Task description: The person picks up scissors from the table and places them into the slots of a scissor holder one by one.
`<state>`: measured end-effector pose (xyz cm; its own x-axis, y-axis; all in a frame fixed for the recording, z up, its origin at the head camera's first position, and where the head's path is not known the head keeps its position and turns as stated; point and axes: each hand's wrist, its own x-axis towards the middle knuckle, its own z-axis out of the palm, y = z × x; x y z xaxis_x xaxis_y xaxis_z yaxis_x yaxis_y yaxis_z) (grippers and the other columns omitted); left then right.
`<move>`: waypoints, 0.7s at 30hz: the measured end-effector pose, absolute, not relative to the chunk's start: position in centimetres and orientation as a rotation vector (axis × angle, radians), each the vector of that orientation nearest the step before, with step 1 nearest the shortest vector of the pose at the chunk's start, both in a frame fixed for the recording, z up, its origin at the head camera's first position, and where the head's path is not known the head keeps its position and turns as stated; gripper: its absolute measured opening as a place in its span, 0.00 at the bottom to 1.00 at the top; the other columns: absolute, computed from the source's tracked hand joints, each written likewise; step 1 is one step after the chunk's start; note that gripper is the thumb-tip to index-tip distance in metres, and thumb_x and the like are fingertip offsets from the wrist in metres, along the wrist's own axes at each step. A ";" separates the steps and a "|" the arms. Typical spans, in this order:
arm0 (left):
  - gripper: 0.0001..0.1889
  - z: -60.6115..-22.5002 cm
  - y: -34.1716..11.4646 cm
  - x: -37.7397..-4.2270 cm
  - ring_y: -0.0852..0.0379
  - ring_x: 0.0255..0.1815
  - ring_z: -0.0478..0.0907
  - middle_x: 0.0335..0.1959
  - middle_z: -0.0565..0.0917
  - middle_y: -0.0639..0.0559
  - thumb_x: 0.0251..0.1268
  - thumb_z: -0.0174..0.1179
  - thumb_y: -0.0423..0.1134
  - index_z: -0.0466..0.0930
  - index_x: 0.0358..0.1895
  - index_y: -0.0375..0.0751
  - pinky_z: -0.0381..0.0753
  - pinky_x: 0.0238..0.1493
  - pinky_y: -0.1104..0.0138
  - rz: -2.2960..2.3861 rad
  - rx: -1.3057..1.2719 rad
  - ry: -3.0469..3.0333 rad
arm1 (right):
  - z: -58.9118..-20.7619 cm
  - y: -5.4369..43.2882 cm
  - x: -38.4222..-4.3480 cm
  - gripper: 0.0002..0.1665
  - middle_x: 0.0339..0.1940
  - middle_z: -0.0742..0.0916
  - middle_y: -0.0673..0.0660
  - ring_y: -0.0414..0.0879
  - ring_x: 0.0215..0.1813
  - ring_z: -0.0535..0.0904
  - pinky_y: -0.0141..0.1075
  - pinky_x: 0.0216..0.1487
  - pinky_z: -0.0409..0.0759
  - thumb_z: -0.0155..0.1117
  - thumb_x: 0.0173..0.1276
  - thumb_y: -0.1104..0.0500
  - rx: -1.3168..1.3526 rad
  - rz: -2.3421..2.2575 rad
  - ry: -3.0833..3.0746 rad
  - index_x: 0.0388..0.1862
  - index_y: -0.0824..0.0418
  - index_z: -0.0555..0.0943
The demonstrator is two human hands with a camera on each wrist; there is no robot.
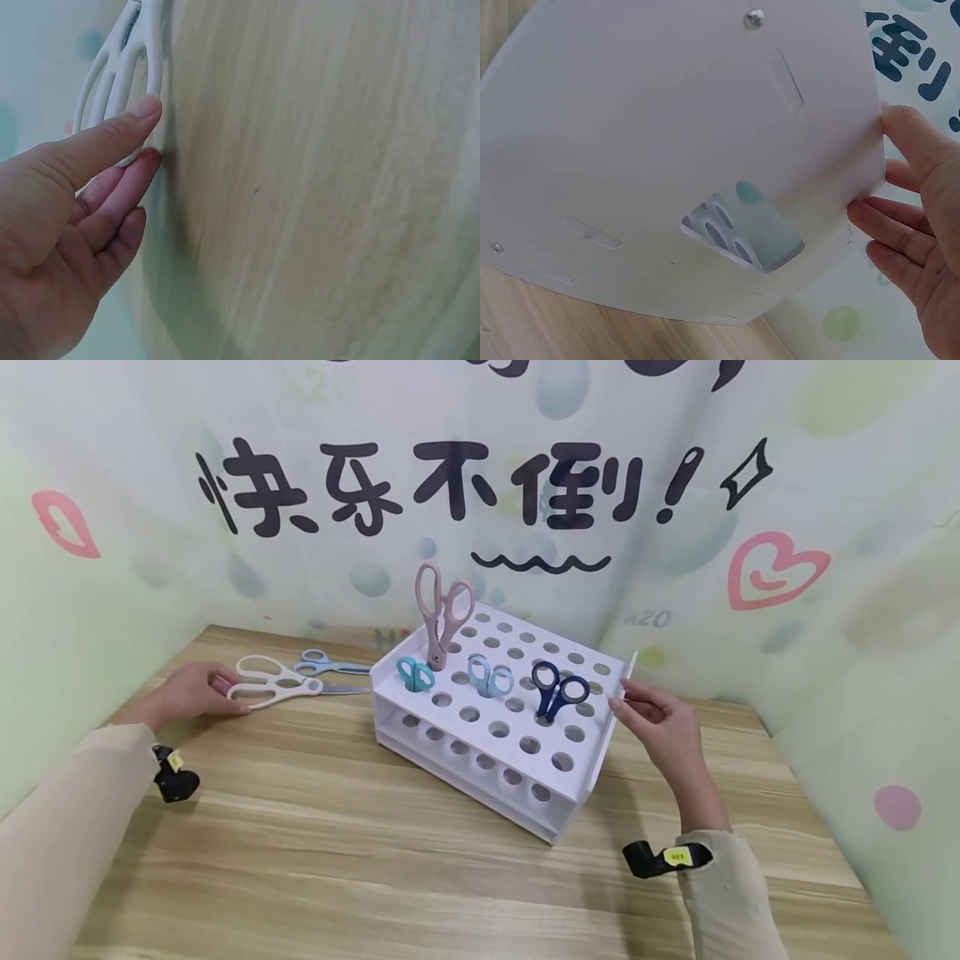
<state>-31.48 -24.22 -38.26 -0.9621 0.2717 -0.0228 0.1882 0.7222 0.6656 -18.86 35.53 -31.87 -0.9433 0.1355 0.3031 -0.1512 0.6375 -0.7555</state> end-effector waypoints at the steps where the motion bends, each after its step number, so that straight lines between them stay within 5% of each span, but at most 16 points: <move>1: 0.28 -38.2 -24.3 -31.5 0.53 0.34 0.74 0.34 0.79 0.38 0.46 0.71 0.42 0.72 0.45 0.24 0.71 0.35 0.65 1.072 0.373 2.799 | -31.9 35.5 -18.9 0.30 0.47 0.81 0.59 0.28 0.39 0.77 0.21 0.38 0.75 0.63 0.62 0.52 0.014 1.211 -2.526 0.58 0.68 0.73; 21: 0.26 -35.3 -24.4 -30.5 0.59 0.29 0.79 0.31 0.83 0.41 0.48 0.70 0.38 0.72 0.47 0.23 0.76 0.31 0.70 1.169 0.422 2.727 | -32.0 35.7 -18.9 0.30 0.45 0.80 0.51 0.28 0.39 0.77 0.20 0.38 0.75 0.63 0.62 0.52 0.034 1.212 -2.511 0.58 0.69 0.73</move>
<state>-30.48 -24.39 -35.30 -0.9501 0.3113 -0.0217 0.1990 0.6580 0.7262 -18.88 35.65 -32.04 -0.9378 0.1291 0.3223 -0.1720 0.6336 -0.7543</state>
